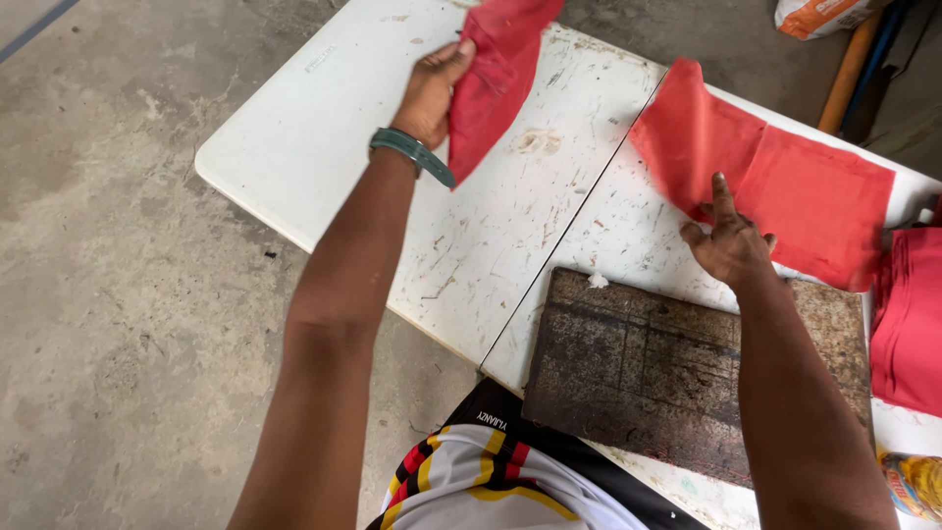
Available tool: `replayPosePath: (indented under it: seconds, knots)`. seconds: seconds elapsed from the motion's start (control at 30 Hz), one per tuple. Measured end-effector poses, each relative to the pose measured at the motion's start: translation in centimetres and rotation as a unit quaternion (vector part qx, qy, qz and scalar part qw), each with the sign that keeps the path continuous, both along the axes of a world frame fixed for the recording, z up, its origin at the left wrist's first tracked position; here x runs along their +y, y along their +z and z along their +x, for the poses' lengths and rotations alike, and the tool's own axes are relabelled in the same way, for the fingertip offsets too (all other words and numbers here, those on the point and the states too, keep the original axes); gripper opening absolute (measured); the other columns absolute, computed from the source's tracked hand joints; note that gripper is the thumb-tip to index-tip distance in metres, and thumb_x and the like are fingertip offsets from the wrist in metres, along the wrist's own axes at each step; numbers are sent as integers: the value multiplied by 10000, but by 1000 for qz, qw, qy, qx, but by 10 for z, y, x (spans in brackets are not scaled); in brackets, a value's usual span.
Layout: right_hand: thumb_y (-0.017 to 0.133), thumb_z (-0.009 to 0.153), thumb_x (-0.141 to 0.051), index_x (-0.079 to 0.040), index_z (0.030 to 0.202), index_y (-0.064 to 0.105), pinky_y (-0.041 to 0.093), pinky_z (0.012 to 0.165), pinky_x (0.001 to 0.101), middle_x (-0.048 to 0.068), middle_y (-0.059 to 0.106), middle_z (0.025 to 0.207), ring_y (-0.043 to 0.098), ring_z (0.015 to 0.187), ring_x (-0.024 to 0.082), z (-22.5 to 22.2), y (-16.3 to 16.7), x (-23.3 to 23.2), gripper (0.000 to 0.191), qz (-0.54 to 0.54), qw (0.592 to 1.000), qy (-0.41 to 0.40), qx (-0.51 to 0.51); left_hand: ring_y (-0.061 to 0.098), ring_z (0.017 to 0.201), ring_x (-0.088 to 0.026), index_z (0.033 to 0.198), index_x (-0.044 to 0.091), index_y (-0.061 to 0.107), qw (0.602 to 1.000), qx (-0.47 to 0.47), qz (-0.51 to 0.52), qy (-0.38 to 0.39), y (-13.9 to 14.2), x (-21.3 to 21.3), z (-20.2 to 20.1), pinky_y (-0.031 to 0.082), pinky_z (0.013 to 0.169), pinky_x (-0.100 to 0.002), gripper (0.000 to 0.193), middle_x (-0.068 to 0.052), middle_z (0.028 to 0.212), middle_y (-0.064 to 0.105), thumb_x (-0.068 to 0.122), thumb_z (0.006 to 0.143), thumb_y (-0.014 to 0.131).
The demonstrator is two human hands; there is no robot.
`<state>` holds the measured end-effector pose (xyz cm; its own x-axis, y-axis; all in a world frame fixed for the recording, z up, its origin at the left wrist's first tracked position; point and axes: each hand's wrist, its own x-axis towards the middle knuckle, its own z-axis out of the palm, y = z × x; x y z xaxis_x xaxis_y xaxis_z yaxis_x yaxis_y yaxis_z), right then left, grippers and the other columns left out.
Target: The person repeatedly rubs red fabric pieces on a dark rectangular board using a small stone-like object. They handle multiple red fabric pieces one at a time, rubbing each piece on the board and then placing it aside. The person also moves a stack of multicolored fabric pieces from one side of the table to the other.
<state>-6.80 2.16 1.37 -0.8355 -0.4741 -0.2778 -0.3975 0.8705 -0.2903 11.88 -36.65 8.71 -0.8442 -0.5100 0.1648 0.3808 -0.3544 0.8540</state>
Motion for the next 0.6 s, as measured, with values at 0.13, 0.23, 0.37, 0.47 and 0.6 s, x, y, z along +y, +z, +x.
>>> replayPosePath:
  seconds: [0.13, 0.23, 0.37, 0.47, 0.6]
  knots:
    - [471, 975, -524, -367, 1645, -127, 51, 1243, 661, -65, 352, 1647, 306, 1521, 330, 1, 4, 0, 912, 7, 1000, 3, 1, 721, 1064, -184, 1254, 14, 701, 989, 33, -140, 16, 34, -22, 9, 601, 994, -335, 363, -97, 1181, 765, 265, 992, 699]
    - [477, 970, -540, -359, 1632, -141, 32, 1240, 655, -68, 332, 1647, 264, 1539, 304, 2, 6, 2, 924, 9, 1000, 5, -1, 623, 1000, -170, 1171, 10, 730, 933, -17, -355, 58, 38, -26, 4, 538, 971, -335, 300, -84, 1082, 703, 290, 1074, 686]
    - [485, 971, -541, -346, 1637, -146, 28, 1239, 651, -61, 344, 1641, 255, 1538, 308, 3, 10, 5, 938, 5, 1000, 10, 0, 620, 1037, -228, 1125, 22, 698, 801, -73, -593, 51, -6, 6, -18, 511, 973, -370, 305, -117, 1126, 660, 318, 1058, 664]
    - [490, 964, -537, -344, 1634, -130, 24, 1233, 659, -66, 350, 1639, 264, 1535, 298, 3, 11, 8, 934, -2, 1000, 16, 7, 549, 1262, -355, 1392, 167, 644, 701, -201, -683, -23, -55, 43, -24, 476, 1009, -466, 554, -179, 1396, 573, 494, 947, 595]
    - [501, 955, -554, -335, 1636, -105, 44, 1243, 646, -69, 380, 1621, 262, 1537, 288, 2, 11, 11, 938, 2, 999, 24, 23, 235, 1465, -405, 1510, 251, 488, 690, -359, -618, -113, -93, 70, -24, 196, 1176, -539, 872, -136, 1586, 306, 789, 825, 538]
